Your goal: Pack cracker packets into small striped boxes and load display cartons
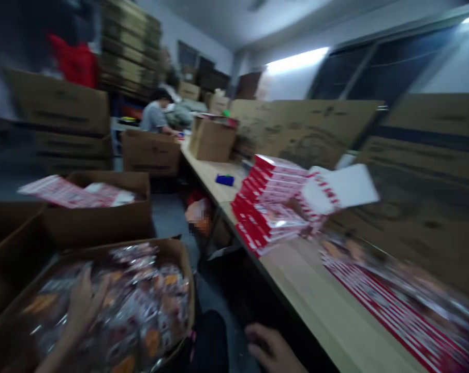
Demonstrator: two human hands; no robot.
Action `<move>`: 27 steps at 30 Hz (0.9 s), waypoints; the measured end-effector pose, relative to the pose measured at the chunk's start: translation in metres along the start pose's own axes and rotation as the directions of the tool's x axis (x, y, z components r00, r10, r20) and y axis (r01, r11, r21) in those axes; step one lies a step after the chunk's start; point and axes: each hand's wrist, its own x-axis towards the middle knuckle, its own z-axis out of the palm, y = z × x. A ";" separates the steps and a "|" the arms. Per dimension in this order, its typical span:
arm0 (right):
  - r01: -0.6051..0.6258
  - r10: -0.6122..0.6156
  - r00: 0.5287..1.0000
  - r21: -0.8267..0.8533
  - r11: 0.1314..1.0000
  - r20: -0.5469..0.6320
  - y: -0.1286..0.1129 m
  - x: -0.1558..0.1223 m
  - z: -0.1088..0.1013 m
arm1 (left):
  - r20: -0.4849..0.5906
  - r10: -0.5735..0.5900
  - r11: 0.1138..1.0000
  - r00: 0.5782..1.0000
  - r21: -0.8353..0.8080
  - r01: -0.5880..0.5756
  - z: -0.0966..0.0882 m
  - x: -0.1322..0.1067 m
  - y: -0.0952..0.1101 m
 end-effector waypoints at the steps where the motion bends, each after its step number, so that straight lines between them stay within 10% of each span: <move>1: 0.073 -0.073 0.997 -0.030 0.997 0.005 -0.009 0.007 -0.015 | 0.089 0.051 0.998 0.995 -0.050 -0.047 0.025 0.002 0.025; 8: 0.276 -0.264 0.909 -0.009 0.961 -0.321 -0.009 0.038 -0.117 | 0.480 0.300 0.929 0.825 -0.344 -0.138 0.150 -0.049 0.192; 14: 0.067 -0.382 0.594 -0.429 0.901 -0.708 -0.003 0.137 -0.282 | 0.475 0.551 0.799 0.687 -0.537 -0.270 0.196 -0.100 0.273; 19: -0.169 -0.288 0.700 -0.543 0.822 -0.654 -0.044 0.224 -0.390 | 0.554 0.562 0.804 0.614 -0.542 -0.246 0.210 -0.106 0.308; 23: -0.082 -0.309 0.832 -0.653 0.753 -0.461 -0.049 0.236 -0.410 | 0.523 0.578 0.801 0.627 -0.511 -0.312 0.199 -0.105 0.324; 27: 0.049 -0.447 0.829 -0.753 0.656 -0.335 -0.049 0.207 -0.415 | 0.424 0.633 0.756 0.647 -0.517 -0.401 0.185 -0.120 0.341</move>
